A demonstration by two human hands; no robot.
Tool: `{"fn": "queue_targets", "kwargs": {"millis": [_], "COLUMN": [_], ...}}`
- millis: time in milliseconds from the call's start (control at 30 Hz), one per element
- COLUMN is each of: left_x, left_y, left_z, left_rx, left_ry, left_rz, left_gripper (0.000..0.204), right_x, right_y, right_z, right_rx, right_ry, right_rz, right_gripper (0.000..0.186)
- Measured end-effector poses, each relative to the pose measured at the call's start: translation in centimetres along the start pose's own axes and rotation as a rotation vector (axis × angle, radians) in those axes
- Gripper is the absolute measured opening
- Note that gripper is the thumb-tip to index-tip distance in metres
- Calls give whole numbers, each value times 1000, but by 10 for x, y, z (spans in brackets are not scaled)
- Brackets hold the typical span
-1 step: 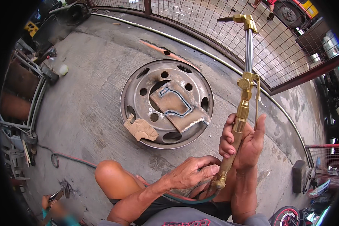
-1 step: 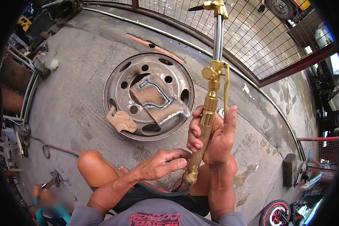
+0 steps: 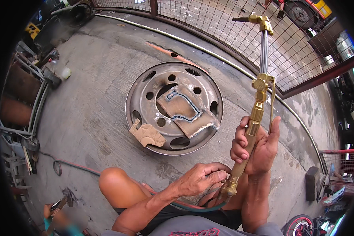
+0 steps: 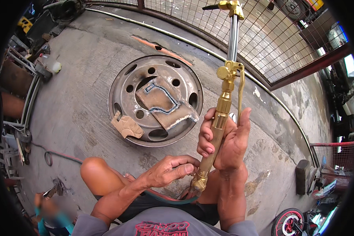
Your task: The person assembles a welding torch, lights it, and applies the flame to a metal wheel rim resting on the floor. They adjust the torch and continue heating the rim while seated.
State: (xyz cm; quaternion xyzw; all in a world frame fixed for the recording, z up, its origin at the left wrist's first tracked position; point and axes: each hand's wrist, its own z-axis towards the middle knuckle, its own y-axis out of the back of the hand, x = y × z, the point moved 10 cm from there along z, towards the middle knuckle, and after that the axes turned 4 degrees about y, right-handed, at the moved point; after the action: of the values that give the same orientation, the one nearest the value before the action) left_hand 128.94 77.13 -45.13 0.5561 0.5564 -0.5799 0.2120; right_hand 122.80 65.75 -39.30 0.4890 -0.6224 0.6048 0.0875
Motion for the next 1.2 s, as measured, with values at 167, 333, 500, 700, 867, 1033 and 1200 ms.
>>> {"fn": "queue_targets", "kwargs": {"millis": [167, 333, 500, 700, 867, 1033, 1200], "left_x": [2, -16, 19, 39, -14, -65, -40], "left_y": [8, 12, 5, 11, 50, 117, 133], "left_z": [1, -10, -6, 0, -34, -124, -146], "left_rx": [-105, -311, -208, -157, -453, -827, -790], "left_ry": [-182, -513, -149, -39, 29, -20, 5], "left_rz": [-40, 285, 121, 82, 578, 1266, 1244], "left_gripper": [46, 48, 51, 56, 65, 73, 69], "right_x": [10, -1, -20, -28, -31, -38, -51], "right_y": [6, 6, 21, 16, 17, 21, 19], "right_z": [15, 21, 23, 28, 32, 31, 31], "right_rx": [9, -34, -50, -39, -61, -62, -7], "right_ry": [74, 9, -78, -102, -115, -159, -231], "right_rz": [36, 43, 25, 1, -10, -35, -79], "right_gripper": [81, 80, 85, 82, 83, 86, 88]}}
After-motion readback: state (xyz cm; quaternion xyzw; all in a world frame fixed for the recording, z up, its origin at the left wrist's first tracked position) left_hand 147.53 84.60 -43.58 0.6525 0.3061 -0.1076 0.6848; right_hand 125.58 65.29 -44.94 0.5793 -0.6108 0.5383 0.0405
